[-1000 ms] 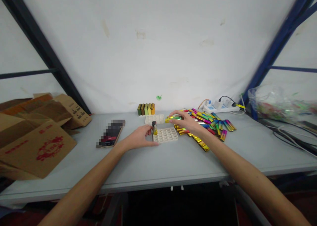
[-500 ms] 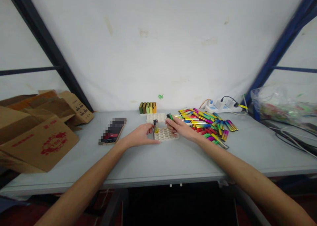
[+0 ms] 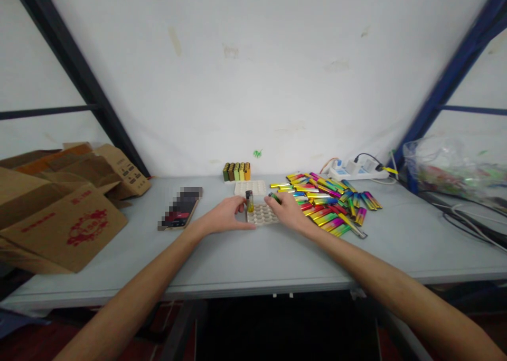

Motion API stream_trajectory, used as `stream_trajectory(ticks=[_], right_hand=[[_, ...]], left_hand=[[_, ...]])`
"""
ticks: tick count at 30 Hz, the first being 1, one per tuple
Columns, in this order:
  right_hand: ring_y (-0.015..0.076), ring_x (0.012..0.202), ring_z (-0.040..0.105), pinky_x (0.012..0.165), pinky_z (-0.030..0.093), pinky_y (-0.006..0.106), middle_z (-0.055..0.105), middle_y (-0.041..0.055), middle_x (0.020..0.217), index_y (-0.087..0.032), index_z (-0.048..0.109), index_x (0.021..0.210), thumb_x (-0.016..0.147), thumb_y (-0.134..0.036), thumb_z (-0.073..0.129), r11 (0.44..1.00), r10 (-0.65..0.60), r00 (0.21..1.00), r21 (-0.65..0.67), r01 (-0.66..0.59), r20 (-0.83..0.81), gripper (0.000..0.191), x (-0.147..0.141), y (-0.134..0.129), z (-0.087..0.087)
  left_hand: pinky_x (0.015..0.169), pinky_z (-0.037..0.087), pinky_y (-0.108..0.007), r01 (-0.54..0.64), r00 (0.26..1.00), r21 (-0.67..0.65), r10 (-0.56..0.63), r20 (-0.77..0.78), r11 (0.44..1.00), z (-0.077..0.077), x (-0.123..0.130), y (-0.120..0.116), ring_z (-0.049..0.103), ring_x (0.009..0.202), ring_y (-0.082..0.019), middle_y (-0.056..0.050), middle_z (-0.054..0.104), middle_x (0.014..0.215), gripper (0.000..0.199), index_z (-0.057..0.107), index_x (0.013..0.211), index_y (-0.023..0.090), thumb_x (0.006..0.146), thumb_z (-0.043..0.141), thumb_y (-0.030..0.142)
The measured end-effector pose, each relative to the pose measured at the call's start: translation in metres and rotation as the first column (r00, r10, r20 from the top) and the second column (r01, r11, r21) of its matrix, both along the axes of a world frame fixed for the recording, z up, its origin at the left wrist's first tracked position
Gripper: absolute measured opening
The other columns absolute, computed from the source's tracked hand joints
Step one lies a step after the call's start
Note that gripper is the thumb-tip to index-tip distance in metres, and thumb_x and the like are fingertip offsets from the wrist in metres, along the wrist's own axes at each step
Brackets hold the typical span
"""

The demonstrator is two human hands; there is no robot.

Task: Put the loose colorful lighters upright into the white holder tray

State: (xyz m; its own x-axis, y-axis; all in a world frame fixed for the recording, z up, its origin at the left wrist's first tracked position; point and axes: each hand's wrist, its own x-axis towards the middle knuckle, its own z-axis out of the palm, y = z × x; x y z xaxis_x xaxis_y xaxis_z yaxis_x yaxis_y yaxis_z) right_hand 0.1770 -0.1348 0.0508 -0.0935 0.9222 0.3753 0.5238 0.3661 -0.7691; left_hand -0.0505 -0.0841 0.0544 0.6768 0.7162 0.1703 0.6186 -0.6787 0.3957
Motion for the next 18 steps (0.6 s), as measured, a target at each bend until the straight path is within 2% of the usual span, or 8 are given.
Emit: stream_trajectory(ticks=[4,9,13,15,18], right_hand=[[0.0125,0.059,0.037,0.056,0.027,0.027,0.039,-0.0037,0.061,-0.022,0.04,0.064,0.093,-0.057,0.045,1.0,0.016,1.0,0.019,-0.017,0.025,0.046,0.0014,0.0004,0.0006],[0.0151,0.072,0.048,0.067,0.037,0.027,0.052,-0.0025,0.077,-0.023,0.047,0.085,0.101,-0.056,0.043,0.995,0.046,0.997,0.086,-0.051,0.061,0.037,0.0038,0.0009,0.0014],[0.0184,0.084,0.051,0.077,0.04,0.03,0.057,0.0032,0.087,-0.022,0.05,0.083,0.104,-0.052,0.043,0.964,0.039,0.976,0.25,-0.093,0.213,0.037,0.0045,0.0006,0.0026],[0.0183,0.081,0.051,0.075,0.038,0.029,0.057,0.0034,0.083,-0.021,0.052,0.081,0.104,-0.054,0.044,0.957,0.02,0.959,0.271,-0.099,0.282,0.041,0.0043,-0.0005,0.004],[0.0148,0.063,0.044,0.063,0.031,0.027,0.053,-0.0008,0.068,-0.021,0.052,0.076,0.104,-0.054,0.045,0.98,0.014,0.938,0.18,-0.08,0.345,0.044,0.0035,-0.0021,0.0056]], left_hand=[[0.068,0.045,-0.032,0.016,1.0,0.002,-0.016,0.004,1.0,0.0001,-0.0002,-0.0001,0.06,0.078,-0.022,-0.005,0.065,0.091,0.062,0.059,0.092,0.018,0.067,0.076,0.072],[0.072,0.047,-0.033,0.006,1.0,0.006,-0.006,0.003,1.0,0.0004,0.0003,-0.0008,0.061,0.079,-0.023,-0.005,0.066,0.092,0.062,0.06,0.092,0.019,0.066,0.076,0.072],[0.073,0.047,-0.034,0.012,1.0,0.009,-0.012,0.006,1.0,-0.0013,0.0,0.0002,0.061,0.081,-0.024,-0.006,0.066,0.094,0.064,0.061,0.095,0.019,0.066,0.075,0.074],[0.072,0.046,-0.033,0.015,1.0,0.011,-0.015,-0.003,1.0,-0.0023,-0.0004,0.0009,0.061,0.081,-0.024,-0.006,0.066,0.095,0.064,0.06,0.097,0.018,0.067,0.075,0.074],[0.07,0.045,-0.033,0.016,1.0,0.014,-0.015,-0.02,1.0,-0.0028,-0.0005,0.0014,0.061,0.081,-0.024,-0.006,0.066,0.094,0.065,0.06,0.096,0.018,0.068,0.074,0.075]])
